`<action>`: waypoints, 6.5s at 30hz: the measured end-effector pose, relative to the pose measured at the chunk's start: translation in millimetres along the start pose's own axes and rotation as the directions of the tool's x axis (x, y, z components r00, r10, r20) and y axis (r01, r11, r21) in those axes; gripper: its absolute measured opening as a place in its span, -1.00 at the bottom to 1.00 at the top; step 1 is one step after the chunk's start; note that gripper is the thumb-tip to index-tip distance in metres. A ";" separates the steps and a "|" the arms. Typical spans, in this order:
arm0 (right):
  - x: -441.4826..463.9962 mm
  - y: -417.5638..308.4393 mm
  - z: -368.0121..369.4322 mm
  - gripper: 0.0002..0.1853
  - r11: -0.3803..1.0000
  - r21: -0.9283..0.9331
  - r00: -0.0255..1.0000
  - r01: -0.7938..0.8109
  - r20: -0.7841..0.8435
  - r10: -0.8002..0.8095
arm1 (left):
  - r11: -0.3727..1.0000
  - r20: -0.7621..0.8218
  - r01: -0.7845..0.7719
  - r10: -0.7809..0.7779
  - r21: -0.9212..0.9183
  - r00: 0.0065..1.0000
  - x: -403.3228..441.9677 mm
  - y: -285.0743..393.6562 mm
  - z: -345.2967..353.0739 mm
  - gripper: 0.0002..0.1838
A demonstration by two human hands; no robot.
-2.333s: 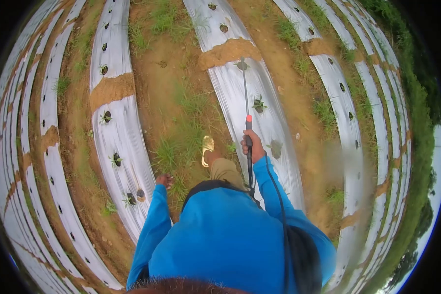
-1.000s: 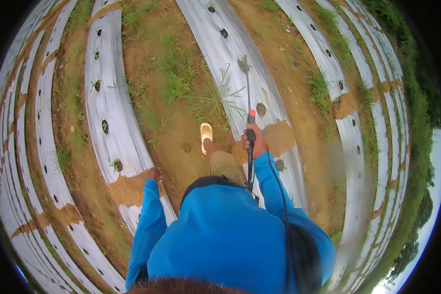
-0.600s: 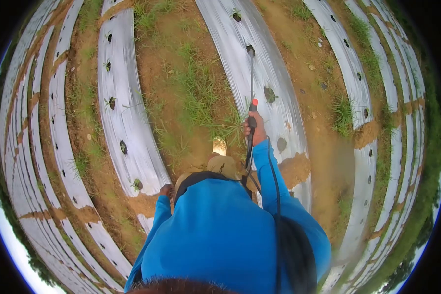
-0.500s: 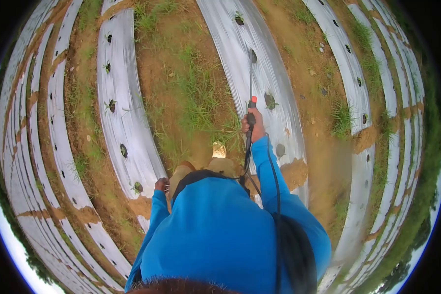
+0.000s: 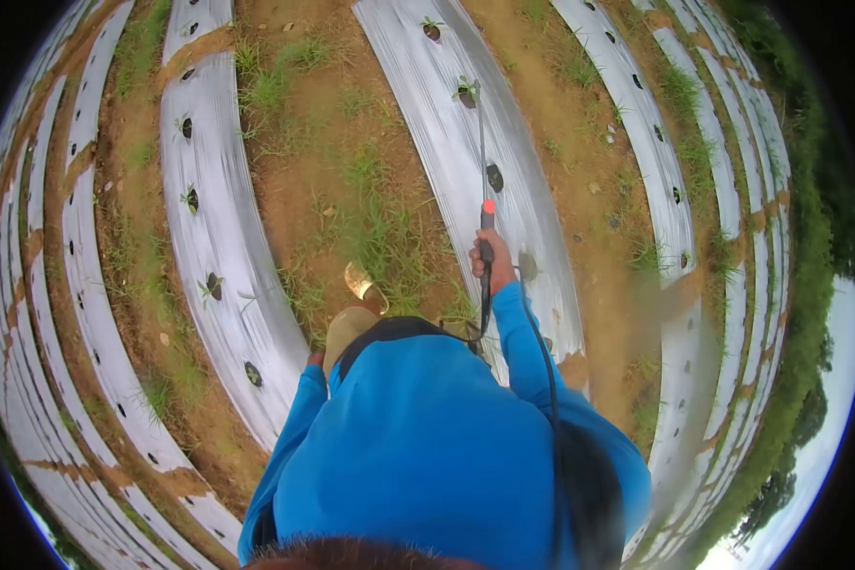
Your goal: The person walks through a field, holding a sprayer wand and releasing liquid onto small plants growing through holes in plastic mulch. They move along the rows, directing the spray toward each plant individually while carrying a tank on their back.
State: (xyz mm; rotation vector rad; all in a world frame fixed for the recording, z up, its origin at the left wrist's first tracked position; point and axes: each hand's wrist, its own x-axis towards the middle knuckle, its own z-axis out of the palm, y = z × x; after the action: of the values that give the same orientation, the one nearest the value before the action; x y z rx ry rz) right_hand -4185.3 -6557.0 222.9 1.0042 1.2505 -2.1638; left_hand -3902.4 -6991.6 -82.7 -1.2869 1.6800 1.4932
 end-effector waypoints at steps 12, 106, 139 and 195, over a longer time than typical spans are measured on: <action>103.4 -103.5 154.7 -0.62 0.997 0.007 0.994 -0.080 -0.078 0.080 | 0.963 0.034 0.017 -0.008 -0.269 0.999 64.9 410.9 -62.4 -0.74; 1317.5 -1119.7 1379.3 -0.64 0.978 0.210 0.991 -0.021 0.134 -0.008 | 0.861 -0.083 -0.280 0.270 -0.425 0.959 968.5 2118.6 -317.2 -0.73; 1710.2 -1333.0 1726.6 -0.63 0.967 0.112 0.965 0.230 0.104 -0.241 | 0.971 0.151 -0.203 0.221 -0.128 0.964 791.8 2200.2 -301.8 -0.60; 1552.1 -1134.1 1754.3 -0.73 -0.503 -0.817 0.256 0.283 -0.441 0.860 | 0.327 0.584 0.663 -0.315 -0.674 0.749 604.6 2202.2 39.9 -0.56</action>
State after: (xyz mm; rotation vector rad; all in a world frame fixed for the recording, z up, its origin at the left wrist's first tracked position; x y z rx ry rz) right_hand -6588.1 -7556.8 219.5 -0.3023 0.9482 0.1053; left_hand -6128.2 -7291.7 333.1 -1.6442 0.0767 2.0265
